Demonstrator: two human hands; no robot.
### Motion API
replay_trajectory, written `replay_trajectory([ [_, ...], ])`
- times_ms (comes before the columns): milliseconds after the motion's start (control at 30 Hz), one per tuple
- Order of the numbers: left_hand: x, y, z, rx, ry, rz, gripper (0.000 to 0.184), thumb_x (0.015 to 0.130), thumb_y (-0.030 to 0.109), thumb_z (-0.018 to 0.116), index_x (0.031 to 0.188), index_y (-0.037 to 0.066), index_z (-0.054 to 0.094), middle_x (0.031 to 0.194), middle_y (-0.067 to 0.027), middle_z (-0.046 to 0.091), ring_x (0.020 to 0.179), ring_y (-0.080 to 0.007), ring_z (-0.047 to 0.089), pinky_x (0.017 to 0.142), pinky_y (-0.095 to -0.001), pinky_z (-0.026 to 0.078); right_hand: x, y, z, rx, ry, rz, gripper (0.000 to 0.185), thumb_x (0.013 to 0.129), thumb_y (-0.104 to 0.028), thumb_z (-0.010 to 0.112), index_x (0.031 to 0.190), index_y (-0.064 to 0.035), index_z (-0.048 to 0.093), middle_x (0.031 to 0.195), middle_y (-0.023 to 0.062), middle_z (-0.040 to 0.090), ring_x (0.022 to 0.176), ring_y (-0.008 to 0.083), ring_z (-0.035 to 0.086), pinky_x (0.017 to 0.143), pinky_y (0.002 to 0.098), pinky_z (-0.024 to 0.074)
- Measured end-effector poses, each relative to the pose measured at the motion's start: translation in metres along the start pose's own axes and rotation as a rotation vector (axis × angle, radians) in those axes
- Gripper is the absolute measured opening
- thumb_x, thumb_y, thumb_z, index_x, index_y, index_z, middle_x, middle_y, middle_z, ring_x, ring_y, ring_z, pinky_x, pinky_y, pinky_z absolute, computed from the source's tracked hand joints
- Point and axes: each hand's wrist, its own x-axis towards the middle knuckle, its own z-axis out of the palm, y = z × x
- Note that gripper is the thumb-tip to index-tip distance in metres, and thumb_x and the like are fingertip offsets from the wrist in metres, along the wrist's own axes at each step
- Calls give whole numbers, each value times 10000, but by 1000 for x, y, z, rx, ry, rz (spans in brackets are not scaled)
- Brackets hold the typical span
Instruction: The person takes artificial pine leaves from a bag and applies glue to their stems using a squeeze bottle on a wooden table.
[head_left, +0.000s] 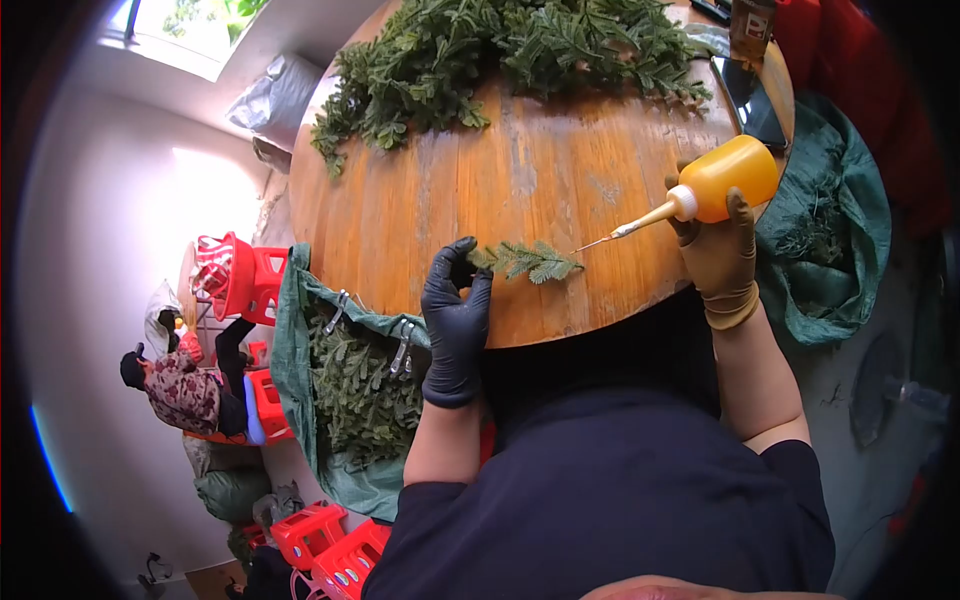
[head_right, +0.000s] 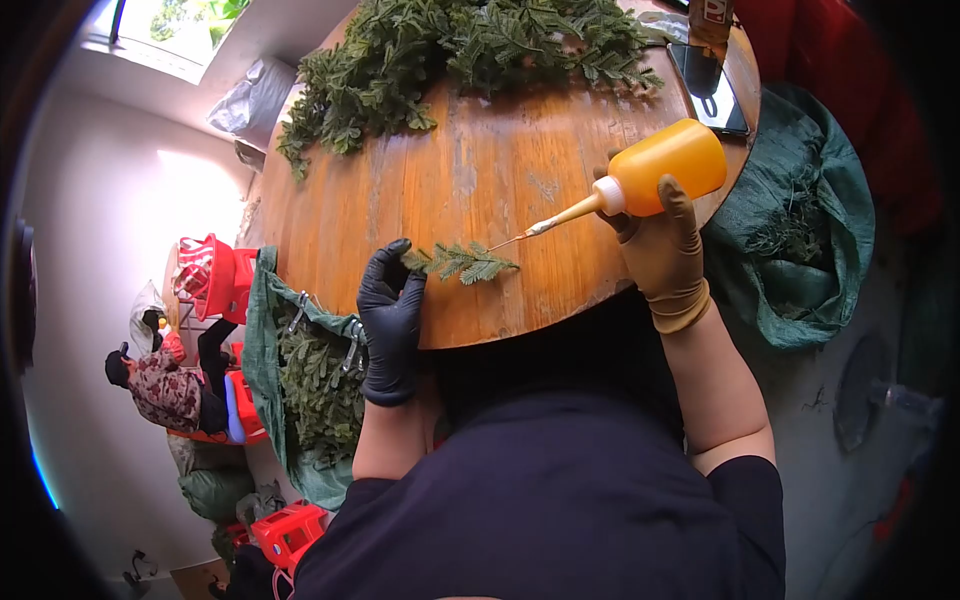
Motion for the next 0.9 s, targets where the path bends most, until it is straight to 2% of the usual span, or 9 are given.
replay_trajectory([
  [67, -15, -10, -13, 285, 0, 27, 370, 827, -78, 619, 1185, 2, 571, 1089, -52, 599, 952, -125, 580, 807, -243, 458, 1, 1, 2, -31, -21, -17, 487, 895, -296, 649, 1275, -50, 468, 1198, 141, 589, 1084, 273, 613, 916, 386, 546],
  [100, -19, -7, -14, 279, 8, 12, 370, 827, -78, 619, 1185, 2, 571, 1089, -52, 599, 952, -125, 580, 807, -243, 458, 2, 3, 1, -40, -19, -2, 487, 895, -296, 649, 1275, -50, 468, 1198, 141, 589, 1084, 273, 613, 916, 386, 546],
  [167, -21, 13, -16, 507, 7, 146, 400, 805, -77, 625, 1192, 5, 568, 1103, -97, 597, 1012, -183, 579, 861, -296, 453, 2, 5, -5, -56, 9, -24, 499, 893, -295, 652, 1281, -45, 461, 1202, 151, 586, 1079, 281, 616, 901, 376, 556],
  [267, -23, 22, -15, 607, 73, 291, 374, 778, -83, 628, 1140, 8, 598, 1102, -137, 586, 1031, -248, 581, 891, -341, 453, 3, 6, -2, -73, 12, -46, 510, 894, -295, 651, 1289, -40, 451, 1202, 162, 579, 1072, 283, 619, 882, 372, 568],
  [400, -21, 23, -10, 465, 33, 457, 278, 763, -115, 612, 1013, 2, 649, 1089, -147, 588, 1055, -293, 570, 921, -376, 450, 2, 7, 3, -145, 10, -83, 526, 895, -297, 649, 1298, -34, 438, 1210, 173, 570, 1072, 288, 619, 878, 380, 573],
  [500, -17, 16, -12, 431, 32, 478, 279, 762, -107, 613, 1017, 0, 648, 1094, -147, 590, 1061, -294, 569, 930, -386, 448, 2, 9, -1, -152, 16, -106, 535, 901, -303, 639, 1306, -26, 426, 1222, 188, 560, 1079, 298, 617, 877, 389, 575],
  [567, -12, 16, -15, 433, 2, 466, 294, 762, -96, 617, 1036, 5, 647, 1121, -153, 584, 1080, -303, 559, 942, -392, 442, 3, 6, -11, -99, -86, -70, 565, 940, -301, 583, 1378, -23, 360, 1339, 217, 479, 1207, 361, 531, 950, 421, 537],
  [733, -4, 28, -3, 586, -196, 416, 402, 752, -14, 675, 1144, 69, 642, 1243, -155, 543, 1188, -349, 484, 1001, -426, 405, 3, 8, -10, -112, -61, -70, 572, 936, -285, 592, 1381, -18, 352, 1344, 227, 469, 1224, 366, 516, 941, 416, 544],
  [900, -14, 18, 2, 633, -296, 452, 418, 717, 84, 736, 1124, 108, 646, 1230, -115, 550, 1202, -355, 473, 984, -441, 397, 3, 6, -12, -114, -57, -79, 576, 932, -279, 598, 1380, -14, 351, 1348, 229, 463, 1238, 364, 505, 935, 409, 550],
])
